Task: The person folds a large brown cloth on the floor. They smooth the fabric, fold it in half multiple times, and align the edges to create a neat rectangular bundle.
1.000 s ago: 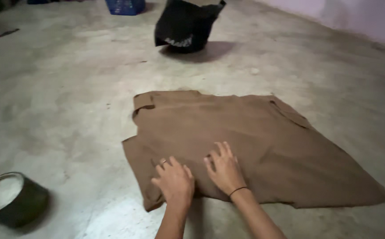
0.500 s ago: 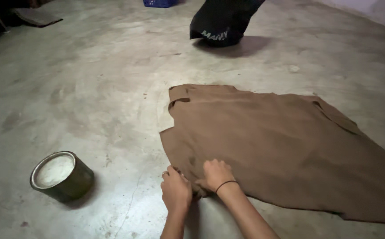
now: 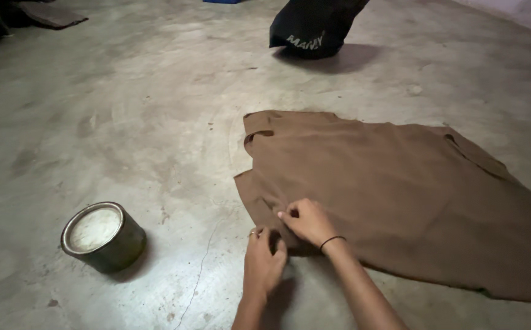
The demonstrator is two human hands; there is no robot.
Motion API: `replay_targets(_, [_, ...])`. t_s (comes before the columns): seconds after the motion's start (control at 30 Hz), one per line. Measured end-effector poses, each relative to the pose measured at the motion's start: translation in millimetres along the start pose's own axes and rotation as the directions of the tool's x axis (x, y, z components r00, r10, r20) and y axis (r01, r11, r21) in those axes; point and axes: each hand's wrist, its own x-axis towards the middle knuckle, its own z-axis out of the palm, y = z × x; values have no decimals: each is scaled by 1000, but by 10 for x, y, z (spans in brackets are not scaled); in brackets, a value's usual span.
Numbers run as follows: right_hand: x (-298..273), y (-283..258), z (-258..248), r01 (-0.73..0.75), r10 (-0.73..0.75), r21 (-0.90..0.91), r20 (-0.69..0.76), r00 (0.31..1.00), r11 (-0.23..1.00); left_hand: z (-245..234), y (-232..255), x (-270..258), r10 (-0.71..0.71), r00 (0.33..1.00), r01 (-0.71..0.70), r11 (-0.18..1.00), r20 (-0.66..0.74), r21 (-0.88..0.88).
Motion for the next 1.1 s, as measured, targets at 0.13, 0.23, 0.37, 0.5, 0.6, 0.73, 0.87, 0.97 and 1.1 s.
replay_targets(0.13, [-58,-190,-114,-119,121,-23,119,986,993,-98,322,-156,-177,984,173,972,7,159])
replay_targets(0.23, [-58,-149,-96,16,-19,58,55,998,998,-90,446,-215,-204,979,202,953,-17,224])
replay_targets(0.37, [-167,10,-18,62,-62,-35,-6,998,998,-62,435,-222,-312,949,313,898,-52,310])
replay_targets(0.5, [-298,198,30,78,-88,-66,-158,984,995,80,448,-334,-425,866,483,848,-264,220])
replay_targets(0.6, [-484,371,60,-3,-25,-167,-169,985,986,256,409,-364,-518,772,572,819,-369,45])
replay_targets(0.73, [-685,495,121,-126,121,-262,-36,992,957,430,265,-163,-549,732,497,835,-403,-236])
replay_targets(0.87, [-787,374,90,-154,179,-279,64,982,948,412,114,67,-685,724,373,491,-85,-787])
replay_targets(0.97, [-796,289,6,-145,180,-244,124,976,959,311,-14,275,-456,844,95,645,-283,-759])
replay_targets(1.1, [-799,400,16,-71,96,-259,87,992,963,69,-279,573,-459,869,154,608,-186,-779])
